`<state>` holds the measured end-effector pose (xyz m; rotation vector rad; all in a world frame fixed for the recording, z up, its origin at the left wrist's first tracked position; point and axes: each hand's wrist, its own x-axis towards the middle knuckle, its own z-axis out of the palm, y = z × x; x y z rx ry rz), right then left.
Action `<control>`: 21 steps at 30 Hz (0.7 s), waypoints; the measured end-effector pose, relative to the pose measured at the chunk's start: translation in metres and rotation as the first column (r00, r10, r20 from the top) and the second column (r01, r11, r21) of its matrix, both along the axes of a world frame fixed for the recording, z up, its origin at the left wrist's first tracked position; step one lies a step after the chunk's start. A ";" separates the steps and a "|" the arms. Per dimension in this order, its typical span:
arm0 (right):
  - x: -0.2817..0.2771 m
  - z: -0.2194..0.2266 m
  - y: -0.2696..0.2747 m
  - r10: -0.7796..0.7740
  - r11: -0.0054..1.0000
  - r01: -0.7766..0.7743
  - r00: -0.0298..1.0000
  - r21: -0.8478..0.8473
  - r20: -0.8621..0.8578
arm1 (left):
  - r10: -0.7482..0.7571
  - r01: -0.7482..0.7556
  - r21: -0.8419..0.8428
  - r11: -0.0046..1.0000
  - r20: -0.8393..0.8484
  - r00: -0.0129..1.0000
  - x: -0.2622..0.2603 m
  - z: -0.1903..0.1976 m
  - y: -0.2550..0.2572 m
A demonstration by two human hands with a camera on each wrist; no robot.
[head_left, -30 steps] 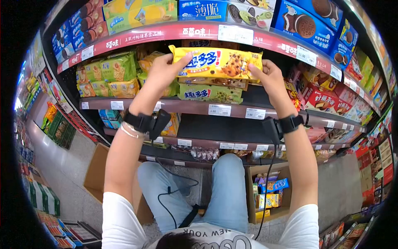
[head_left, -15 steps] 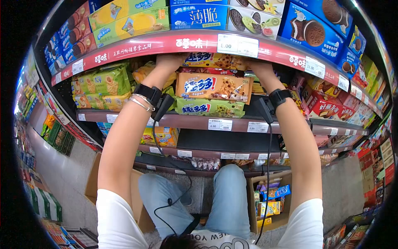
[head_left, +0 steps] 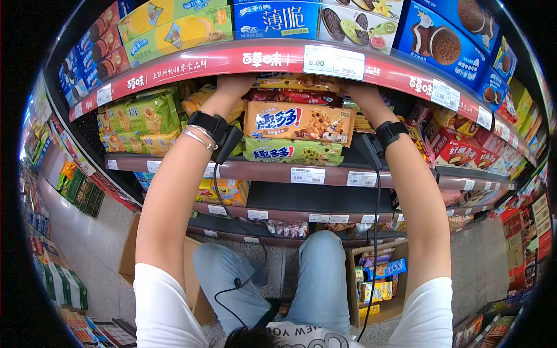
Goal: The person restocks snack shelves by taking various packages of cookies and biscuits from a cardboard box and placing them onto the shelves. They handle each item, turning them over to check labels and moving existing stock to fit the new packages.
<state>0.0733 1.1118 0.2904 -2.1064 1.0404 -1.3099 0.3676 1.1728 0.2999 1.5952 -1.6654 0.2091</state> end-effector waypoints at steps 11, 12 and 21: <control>-0.002 0.014 0.025 -0.002 1.000 0.002 0.992 0.005 -0.129 | 0.152 -0.112 -0.125 0.986 0.390 0.908 0.007 0.004 -0.004; -0.002 0.012 0.022 0.001 1.000 -0.004 0.992 -0.024 -0.128 | 0.181 -0.130 -0.154 0.980 0.391 0.903 0.006 0.004 -0.002; -0.037 -0.005 0.049 -0.184 0.964 0.216 0.962 -0.155 0.201 | 0.000 -0.069 -0.206 0.976 -0.320 0.947 -0.043 0.002 0.075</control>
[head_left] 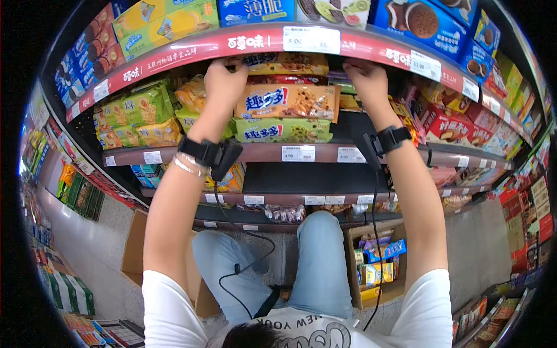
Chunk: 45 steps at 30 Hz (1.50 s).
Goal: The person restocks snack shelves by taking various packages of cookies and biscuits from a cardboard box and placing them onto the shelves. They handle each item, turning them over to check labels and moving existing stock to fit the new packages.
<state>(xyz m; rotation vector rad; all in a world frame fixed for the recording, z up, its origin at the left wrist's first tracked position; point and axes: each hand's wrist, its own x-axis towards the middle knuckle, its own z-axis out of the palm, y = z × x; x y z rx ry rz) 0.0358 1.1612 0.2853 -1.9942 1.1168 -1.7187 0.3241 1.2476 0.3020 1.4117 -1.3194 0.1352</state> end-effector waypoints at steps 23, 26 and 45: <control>-0.285 -0.331 0.241 -0.444 0.405 0.209 0.896 0.890 -0.009 | 0.138 0.972 0.234 0.000 -0.963 0.231 -0.368 -0.316 0.187; -0.311 -0.366 0.256 -0.461 0.157 0.272 0.871 0.950 -0.173 | 0.253 0.974 0.224 -0.043 -0.940 0.227 -0.392 -0.347 0.187; -0.404 -0.608 0.304 -0.193 -0.398 0.192 0.938 0.897 -0.287 | 0.075 0.841 0.497 -0.214 -0.850 0.522 -0.462 -0.508 0.221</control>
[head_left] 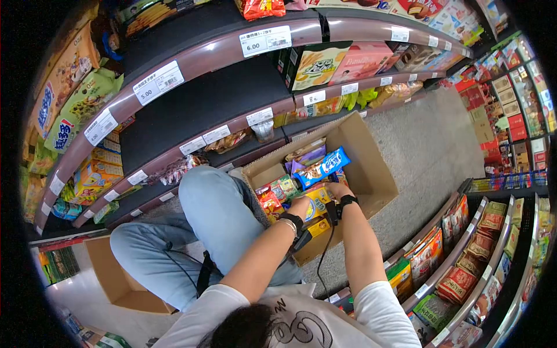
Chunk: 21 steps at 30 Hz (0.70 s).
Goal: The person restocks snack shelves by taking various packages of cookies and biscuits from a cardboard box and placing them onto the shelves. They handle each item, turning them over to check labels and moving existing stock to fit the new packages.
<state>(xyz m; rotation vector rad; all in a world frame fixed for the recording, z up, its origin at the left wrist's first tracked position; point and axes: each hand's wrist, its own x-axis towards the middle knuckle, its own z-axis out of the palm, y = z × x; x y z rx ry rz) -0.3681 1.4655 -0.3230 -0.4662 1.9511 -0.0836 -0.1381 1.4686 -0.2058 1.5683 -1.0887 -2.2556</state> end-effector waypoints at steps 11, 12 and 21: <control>0.039 0.198 -0.017 -0.200 0.883 0.312 0.926 -0.351 0.319 | 0.230 -0.193 -0.145 0.970 0.313 0.922 -0.008 0.067 -0.041; 0.037 0.216 -0.020 -0.170 0.906 0.238 0.962 -0.349 0.216 | 0.254 -0.195 -0.251 0.948 0.228 0.940 -0.005 0.075 -0.044; 0.055 0.337 0.021 0.017 0.809 0.274 0.873 -0.520 0.487 | 0.137 -0.292 -0.504 0.813 -0.323 0.937 0.052 0.192 -0.076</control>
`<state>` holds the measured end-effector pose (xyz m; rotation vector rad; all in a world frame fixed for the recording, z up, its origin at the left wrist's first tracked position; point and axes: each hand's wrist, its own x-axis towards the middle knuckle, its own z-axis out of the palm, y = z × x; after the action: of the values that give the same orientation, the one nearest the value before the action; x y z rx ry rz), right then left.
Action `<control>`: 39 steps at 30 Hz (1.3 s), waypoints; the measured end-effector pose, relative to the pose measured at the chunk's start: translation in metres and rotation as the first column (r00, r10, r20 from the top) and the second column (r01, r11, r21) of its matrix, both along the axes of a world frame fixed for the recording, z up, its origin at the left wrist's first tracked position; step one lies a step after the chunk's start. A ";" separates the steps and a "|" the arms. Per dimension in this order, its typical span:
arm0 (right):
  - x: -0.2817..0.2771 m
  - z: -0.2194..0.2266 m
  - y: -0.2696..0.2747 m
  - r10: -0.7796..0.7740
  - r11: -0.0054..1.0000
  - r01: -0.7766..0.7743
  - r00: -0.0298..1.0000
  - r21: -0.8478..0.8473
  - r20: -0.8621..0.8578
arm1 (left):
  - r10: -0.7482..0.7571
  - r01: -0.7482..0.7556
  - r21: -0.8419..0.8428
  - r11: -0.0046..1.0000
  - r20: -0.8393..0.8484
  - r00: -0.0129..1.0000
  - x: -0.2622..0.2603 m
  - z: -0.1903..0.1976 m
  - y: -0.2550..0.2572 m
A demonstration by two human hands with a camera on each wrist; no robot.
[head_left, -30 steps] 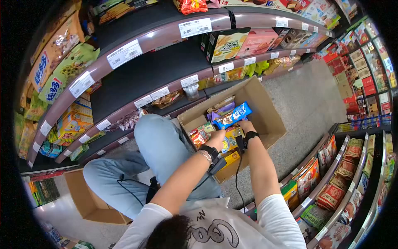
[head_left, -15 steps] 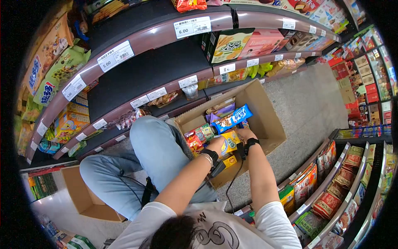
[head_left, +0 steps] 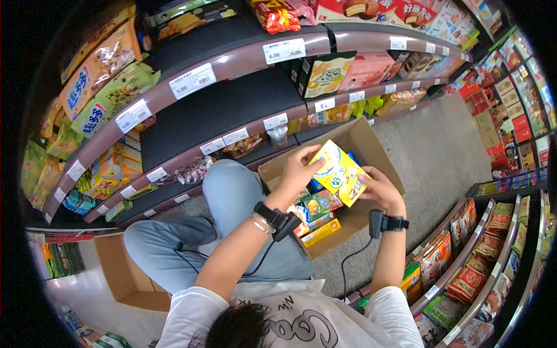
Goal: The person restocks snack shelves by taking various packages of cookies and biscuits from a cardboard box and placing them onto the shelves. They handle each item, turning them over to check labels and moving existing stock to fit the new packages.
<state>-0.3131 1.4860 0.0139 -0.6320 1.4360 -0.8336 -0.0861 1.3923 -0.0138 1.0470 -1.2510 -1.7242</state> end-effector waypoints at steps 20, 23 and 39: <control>0.262 0.064 -0.026 0.427 0.812 -0.296 0.889 -0.503 0.166 | 0.421 -0.344 0.246 0.906 -0.433 0.797 0.230 0.110 0.064; 0.292 0.063 -0.029 0.479 0.794 -0.339 0.860 -0.504 0.177 | 0.460 -0.374 0.270 0.887 -0.452 0.764 0.261 0.105 0.075; 0.388 0.091 -0.015 0.245 0.326 -0.582 0.813 -0.745 -0.528 | 0.450 -0.472 0.102 0.876 -0.526 0.722 0.309 0.099 0.099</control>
<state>0.0749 1.4712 0.1053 -1.9906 0.8856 -1.0563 0.2226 1.4908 0.0854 0.6924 -0.5899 -1.4399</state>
